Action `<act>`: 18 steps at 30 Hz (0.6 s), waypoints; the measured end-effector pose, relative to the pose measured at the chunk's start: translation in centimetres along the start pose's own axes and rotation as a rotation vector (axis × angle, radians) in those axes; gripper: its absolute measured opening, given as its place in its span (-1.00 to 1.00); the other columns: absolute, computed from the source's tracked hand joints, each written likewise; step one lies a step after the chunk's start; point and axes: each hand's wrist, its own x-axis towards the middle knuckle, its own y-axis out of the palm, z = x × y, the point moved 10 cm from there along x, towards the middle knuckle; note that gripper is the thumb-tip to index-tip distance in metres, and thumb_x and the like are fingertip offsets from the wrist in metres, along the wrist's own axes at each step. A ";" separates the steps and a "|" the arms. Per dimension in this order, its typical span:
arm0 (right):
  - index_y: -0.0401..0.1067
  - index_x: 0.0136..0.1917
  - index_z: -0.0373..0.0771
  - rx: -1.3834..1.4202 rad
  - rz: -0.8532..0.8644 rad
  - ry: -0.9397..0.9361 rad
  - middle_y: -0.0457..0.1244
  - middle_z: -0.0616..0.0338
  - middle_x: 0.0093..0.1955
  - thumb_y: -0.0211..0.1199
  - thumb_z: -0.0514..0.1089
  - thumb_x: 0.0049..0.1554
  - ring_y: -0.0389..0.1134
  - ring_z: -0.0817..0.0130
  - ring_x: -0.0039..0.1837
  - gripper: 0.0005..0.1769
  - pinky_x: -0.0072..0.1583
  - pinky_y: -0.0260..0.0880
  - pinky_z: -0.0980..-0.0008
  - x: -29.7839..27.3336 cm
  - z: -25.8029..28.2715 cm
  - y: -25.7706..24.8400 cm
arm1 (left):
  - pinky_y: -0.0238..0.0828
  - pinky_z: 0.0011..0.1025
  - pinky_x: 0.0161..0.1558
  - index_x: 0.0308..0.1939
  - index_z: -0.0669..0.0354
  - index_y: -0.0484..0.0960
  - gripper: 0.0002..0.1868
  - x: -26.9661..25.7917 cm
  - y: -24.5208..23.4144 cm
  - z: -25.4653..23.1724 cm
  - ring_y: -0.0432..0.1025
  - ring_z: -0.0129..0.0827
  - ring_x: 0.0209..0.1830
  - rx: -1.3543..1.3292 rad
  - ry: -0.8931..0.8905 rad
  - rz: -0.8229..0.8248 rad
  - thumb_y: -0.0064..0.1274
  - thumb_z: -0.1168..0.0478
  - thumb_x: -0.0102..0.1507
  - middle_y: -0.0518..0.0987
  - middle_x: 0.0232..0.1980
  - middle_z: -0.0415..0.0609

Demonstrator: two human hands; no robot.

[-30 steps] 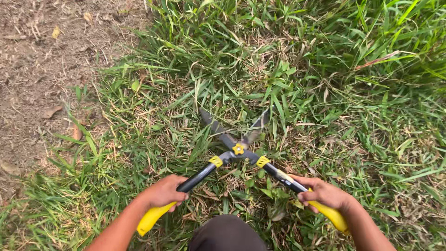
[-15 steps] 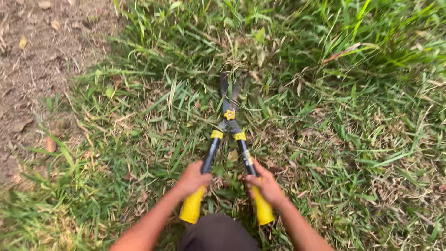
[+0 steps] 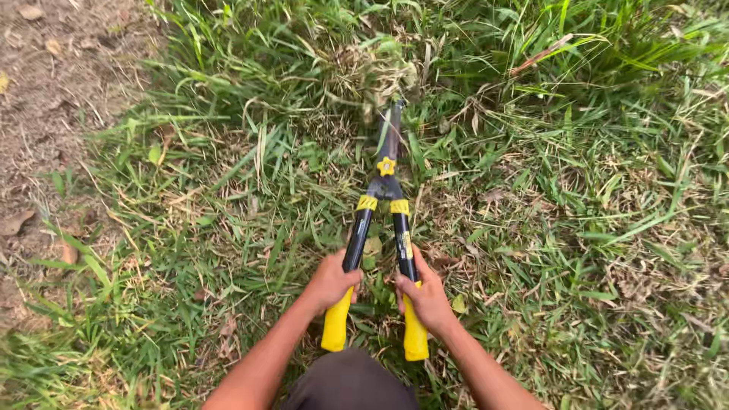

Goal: The person trims tall grass using a pair of long-handled garden shears, repeatedly opening and closing the blades to cut small sections of vegetation at ground level.

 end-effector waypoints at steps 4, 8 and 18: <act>-0.12 0.66 0.03 -0.172 0.122 0.050 0.22 0.21 -0.36 0.22 -0.24 0.12 0.27 0.44 -0.41 -0.06 -0.32 0.37 0.42 -2.0 0.8 -0.4 | 0.37 -0.40 -0.64 -0.08 0.18 0.43 -0.71 -3.5 -6.7 0.4 0.37 -0.42 -0.71 0.041 -0.036 0.065 0.13 0.33 0.16 0.44 -0.57 -0.15; 0.00 0.64 0.08 -0.316 0.219 0.185 0.19 0.25 -0.36 0.26 -0.18 0.12 0.24 0.47 -0.42 -0.11 -0.34 0.39 0.42 -5.0 -2.0 -5.2 | 0.41 -0.42 -0.62 -0.20 0.23 0.51 -0.79 -6.9 -12.6 0.5 0.42 -0.44 -0.70 0.317 -0.059 0.213 0.15 0.33 0.11 0.50 -0.57 -0.13; 0.07 0.60 0.13 -0.123 -0.013 0.448 0.22 0.18 -0.37 0.30 -0.18 0.14 0.23 0.38 -0.42 -0.16 -0.36 0.35 0.38 -10.8 -9.3 -14.9 | 0.37 -0.40 -0.62 -0.24 0.23 0.52 -0.85 -3.6 -3.8 2.2 0.41 -0.40 -0.70 0.409 -0.218 0.392 0.13 0.35 0.14 0.50 -0.57 -0.06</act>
